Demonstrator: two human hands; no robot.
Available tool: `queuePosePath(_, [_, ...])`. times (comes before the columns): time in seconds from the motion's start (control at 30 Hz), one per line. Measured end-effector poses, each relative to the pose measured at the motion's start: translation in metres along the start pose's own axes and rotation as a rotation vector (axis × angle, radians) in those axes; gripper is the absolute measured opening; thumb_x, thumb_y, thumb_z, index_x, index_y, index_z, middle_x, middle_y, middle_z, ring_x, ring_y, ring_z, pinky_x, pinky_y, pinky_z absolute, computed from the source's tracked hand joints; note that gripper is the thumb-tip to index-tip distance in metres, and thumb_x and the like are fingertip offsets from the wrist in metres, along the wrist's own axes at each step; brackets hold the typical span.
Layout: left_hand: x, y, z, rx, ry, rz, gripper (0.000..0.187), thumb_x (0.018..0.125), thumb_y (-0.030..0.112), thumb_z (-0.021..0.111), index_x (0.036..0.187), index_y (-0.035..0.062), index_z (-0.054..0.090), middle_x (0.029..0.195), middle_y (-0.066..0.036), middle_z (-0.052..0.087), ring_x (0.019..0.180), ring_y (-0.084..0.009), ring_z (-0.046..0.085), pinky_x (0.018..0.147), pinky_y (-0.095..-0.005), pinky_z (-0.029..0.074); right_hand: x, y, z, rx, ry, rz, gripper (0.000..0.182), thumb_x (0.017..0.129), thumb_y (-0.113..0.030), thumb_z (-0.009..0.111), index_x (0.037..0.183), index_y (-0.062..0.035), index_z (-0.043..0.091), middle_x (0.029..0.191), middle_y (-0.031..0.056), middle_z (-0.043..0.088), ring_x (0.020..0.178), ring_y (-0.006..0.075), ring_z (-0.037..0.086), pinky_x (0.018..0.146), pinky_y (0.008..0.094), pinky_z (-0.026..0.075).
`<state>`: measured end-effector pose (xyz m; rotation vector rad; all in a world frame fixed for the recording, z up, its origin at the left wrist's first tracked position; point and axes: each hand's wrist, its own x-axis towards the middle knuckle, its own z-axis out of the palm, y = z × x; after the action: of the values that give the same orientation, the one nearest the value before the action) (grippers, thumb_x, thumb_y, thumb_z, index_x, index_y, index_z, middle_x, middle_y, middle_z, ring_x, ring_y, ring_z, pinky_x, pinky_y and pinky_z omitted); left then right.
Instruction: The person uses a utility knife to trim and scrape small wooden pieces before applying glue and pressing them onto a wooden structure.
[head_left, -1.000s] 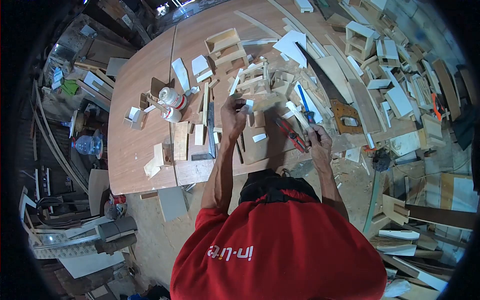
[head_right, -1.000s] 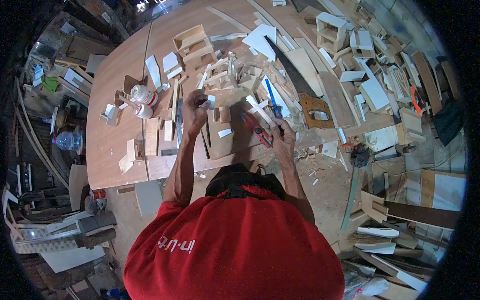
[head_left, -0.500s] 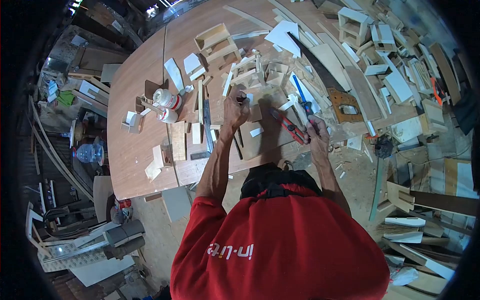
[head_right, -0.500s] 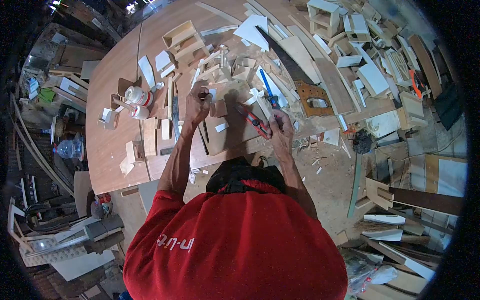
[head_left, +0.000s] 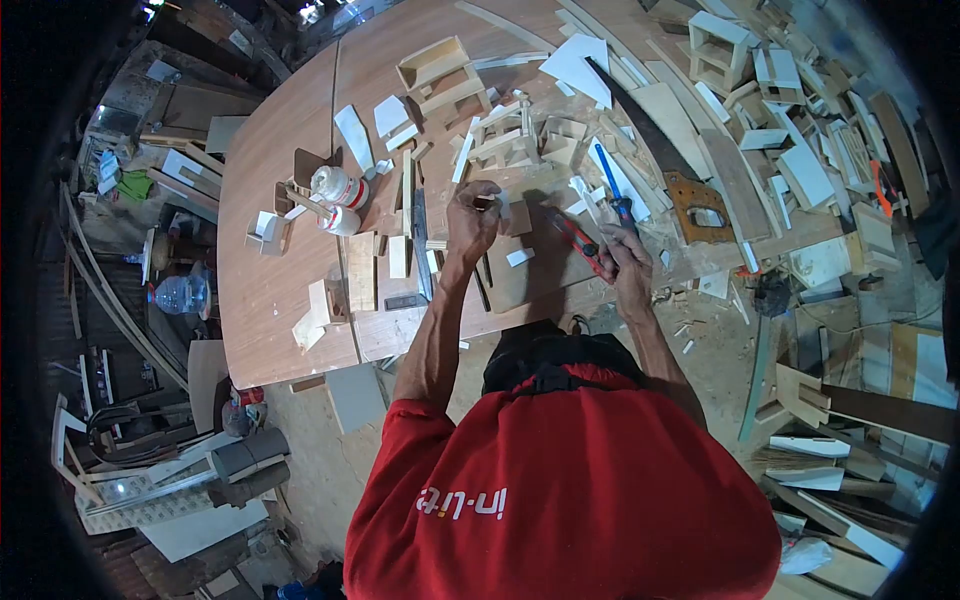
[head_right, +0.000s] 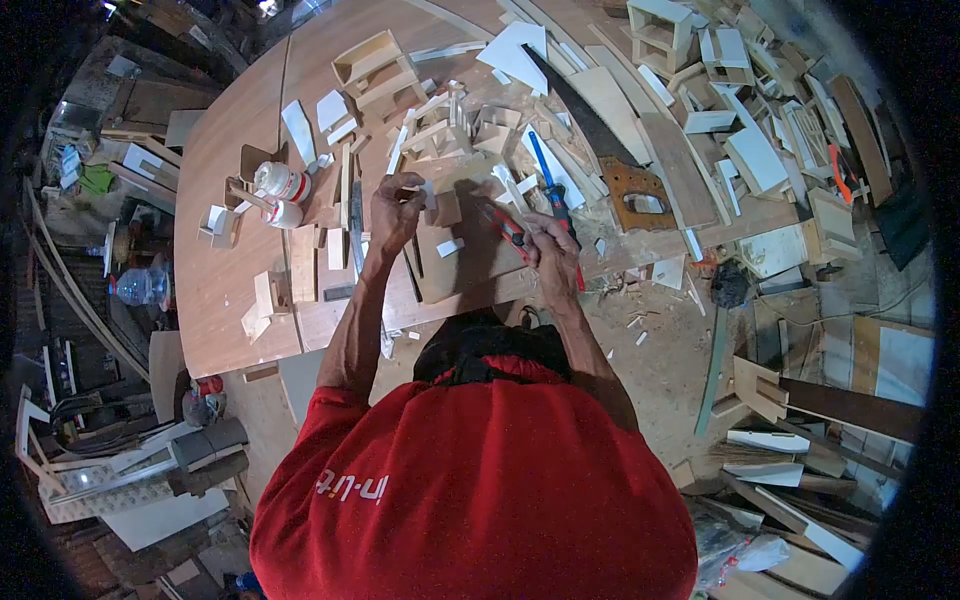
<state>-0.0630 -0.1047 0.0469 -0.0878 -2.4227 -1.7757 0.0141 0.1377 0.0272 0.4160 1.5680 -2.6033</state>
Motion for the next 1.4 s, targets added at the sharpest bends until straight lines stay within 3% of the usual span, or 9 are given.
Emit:
queuePosePath(0.17, [-0.009,0.016,0.008,-0.071,0.103,-0.194,0.022,0.075,0.002,0.062,0.097,-0.0027,0.059,0.093,-0.013,0.056,0.068,-0.0173,0.062,0.053,-0.0284,0.048,0.012,0.003,0.014,-0.226,-0.183,-0.159,0.020,0.091,-0.007,0.048,0.104,-0.0048,0.063,0.072,-0.0028,0.049,0.055,0.0010,0.041,0.048,0.0178,0.034])
queuePosePath(0.23, [-0.011,0.013,0.013,-0.033,0.136,-0.224,0.025,0.074,0.004,0.064,0.098,-0.0023,0.060,0.093,-0.014,0.056,0.068,-0.0173,0.061,0.054,-0.0283,0.048,0.019,0.007,0.029,-0.337,-0.139,-0.199,0.020,0.087,-0.007,0.052,0.104,-0.0051,0.063,0.073,-0.0028,0.049,0.056,0.0029,0.041,0.049,0.0195,0.035])
queuePosePath(0.33, [-0.012,-0.008,0.023,0.001,0.179,-0.274,0.031,0.073,0.009,0.068,0.101,-0.0022,0.060,0.094,-0.016,0.058,0.074,-0.0206,0.061,0.062,-0.0313,0.049,0.023,0.007,0.051,-0.620,-0.137,-0.485,0.027,0.074,-0.009,0.069,0.099,-0.0038,0.063,0.074,0.0044,0.055,0.066,0.0155,0.050,0.060,0.0309,0.042])
queuePosePath(0.43, [-0.014,-0.008,0.036,0.121,0.296,-0.213,0.038,0.072,0.013,0.071,0.103,-0.0035,0.058,0.096,-0.019,0.057,0.081,-0.0269,0.061,0.071,-0.0359,0.049,0.026,0.008,0.068,-0.759,-0.146,-0.663,0.026,0.073,-0.007,0.070,0.097,-0.0050,0.063,0.078,0.0085,0.056,0.066,0.0215,0.053,0.062,0.0347,0.044])
queuePosePath(0.53, [-0.019,0.017,0.042,0.239,0.403,-0.218,0.052,0.069,0.014,0.074,0.110,-0.0056,0.049,0.099,-0.023,0.056,0.086,-0.0345,0.059,0.075,-0.0406,0.048,0.032,0.018,0.076,-0.797,-0.108,-0.677,0.024,0.072,-0.008,0.071,0.095,-0.0056,0.064,0.081,0.0099,0.057,0.070,0.0283,0.057,0.061,0.0386,0.046])
queuePosePath(0.83, [-0.015,0.020,0.043,0.238,0.442,-0.201,0.068,0.071,0.015,0.074,0.123,-0.0048,0.035,0.101,-0.021,0.054,0.090,-0.0296,0.060,0.073,-0.0369,0.049,0.044,0.030,0.080,-0.904,-0.091,-0.694,0.019,0.079,-0.004,0.063,0.098,-0.0050,0.066,0.086,0.0156,0.056,0.077,0.0344,0.059,0.066,0.0410,0.048])
queuePosePath(0.97, [-0.023,0.015,0.027,0.150,0.419,-0.143,0.058,0.073,0.011,0.069,0.120,-0.0056,0.040,0.100,-0.021,0.054,0.087,-0.0313,0.058,0.077,-0.0404,0.048,0.066,0.045,0.076,-0.852,-0.016,-0.662,0.018,0.081,-0.006,0.059,0.097,-0.0027,0.066,0.086,0.0182,0.057,0.081,0.0364,0.057,0.071,0.0418,0.046])
queuePosePath(1.07, [-0.027,-0.020,0.010,0.198,0.260,-0.128,0.045,0.079,0.016,0.065,0.116,-0.0058,0.052,0.108,-0.022,0.060,0.097,-0.0284,0.059,0.084,-0.0345,0.048,0.080,0.052,0.073,-0.899,-0.027,-0.634,0.018,0.081,-0.009,0.058,0.096,-0.0030,0.066,0.089,0.0189,0.058,0.084,0.0370,0.056,0.074,0.0427,0.046])
queuePosePath(1.4, [-0.020,-0.048,0.005,-0.019,0.013,-0.138,0.046,0.085,0.010,0.057,0.125,-0.0094,0.047,0.115,-0.019,0.061,0.101,-0.0201,0.058,0.086,-0.0306,0.046,0.090,0.048,0.073,-0.983,-0.129,-0.659,0.020,0.079,-0.006,0.061,0.098,-0.0087,0.066,0.083,0.0180,0.054,0.076,0.0365,0.056,0.064,0.0430,0.046])
